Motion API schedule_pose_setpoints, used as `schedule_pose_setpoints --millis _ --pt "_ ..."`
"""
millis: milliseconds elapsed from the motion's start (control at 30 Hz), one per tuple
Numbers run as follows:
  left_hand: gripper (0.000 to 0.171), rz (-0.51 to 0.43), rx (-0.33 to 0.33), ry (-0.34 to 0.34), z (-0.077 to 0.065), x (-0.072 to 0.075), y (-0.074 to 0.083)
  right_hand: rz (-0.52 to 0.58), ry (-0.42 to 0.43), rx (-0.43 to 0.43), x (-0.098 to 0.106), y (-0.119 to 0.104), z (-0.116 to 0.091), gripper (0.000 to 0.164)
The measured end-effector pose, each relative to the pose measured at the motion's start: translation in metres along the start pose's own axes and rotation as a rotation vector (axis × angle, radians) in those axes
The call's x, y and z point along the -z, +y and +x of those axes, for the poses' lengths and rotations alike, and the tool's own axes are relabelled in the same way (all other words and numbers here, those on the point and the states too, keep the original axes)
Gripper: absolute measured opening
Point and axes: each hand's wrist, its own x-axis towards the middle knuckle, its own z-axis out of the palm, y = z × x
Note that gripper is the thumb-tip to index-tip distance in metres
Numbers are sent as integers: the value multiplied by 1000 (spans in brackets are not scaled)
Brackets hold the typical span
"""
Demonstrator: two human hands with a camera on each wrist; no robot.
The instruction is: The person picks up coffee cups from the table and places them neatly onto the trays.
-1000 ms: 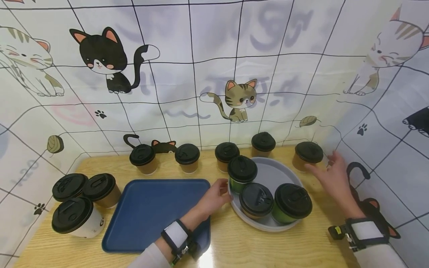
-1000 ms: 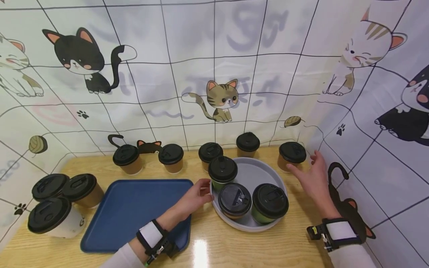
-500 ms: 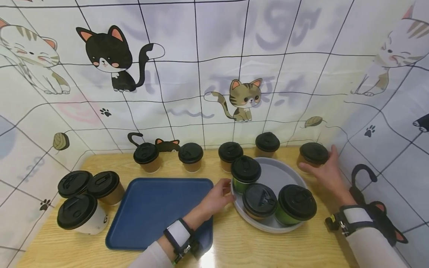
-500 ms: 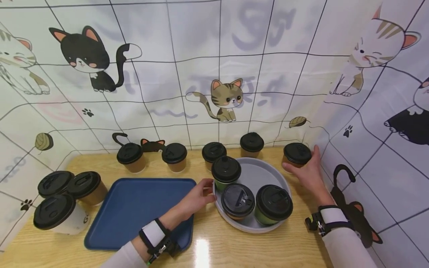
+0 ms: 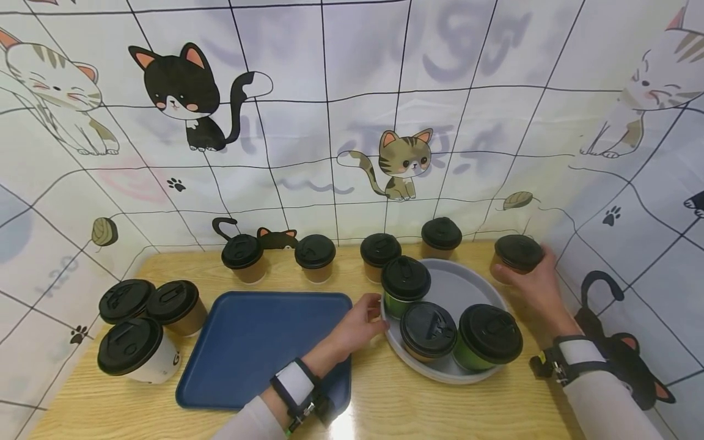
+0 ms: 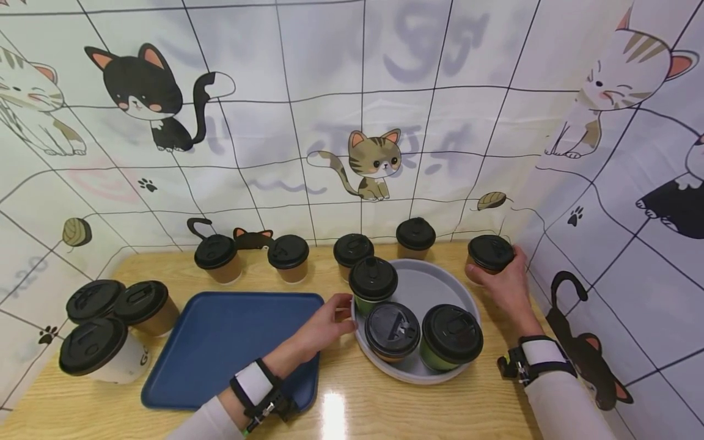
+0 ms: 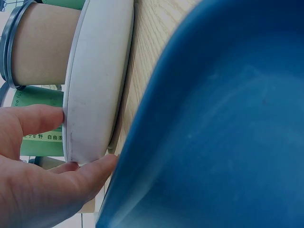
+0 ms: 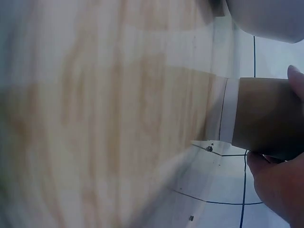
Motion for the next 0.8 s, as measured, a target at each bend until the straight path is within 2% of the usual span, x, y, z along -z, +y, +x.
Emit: schedule_pose_setpoints --millis 133,300,433,633,800 --pt "60 -3 1 -5 0 -1 1 -17 -5 1 1 3 2 113" --pt "60 -9 4 -27 2 0 2 -9 8 44 5 2 1 108" --pt "59 14 12 -37 4 3 4 -22 22 59 15 -1 -7 107" --pt "62 72 21 -40 10 8 7 -86 -31 9 32 -10 -25 115" --pt "67 52 29 -27 14 7 8 -84 -57 21 44 -16 -40 114"
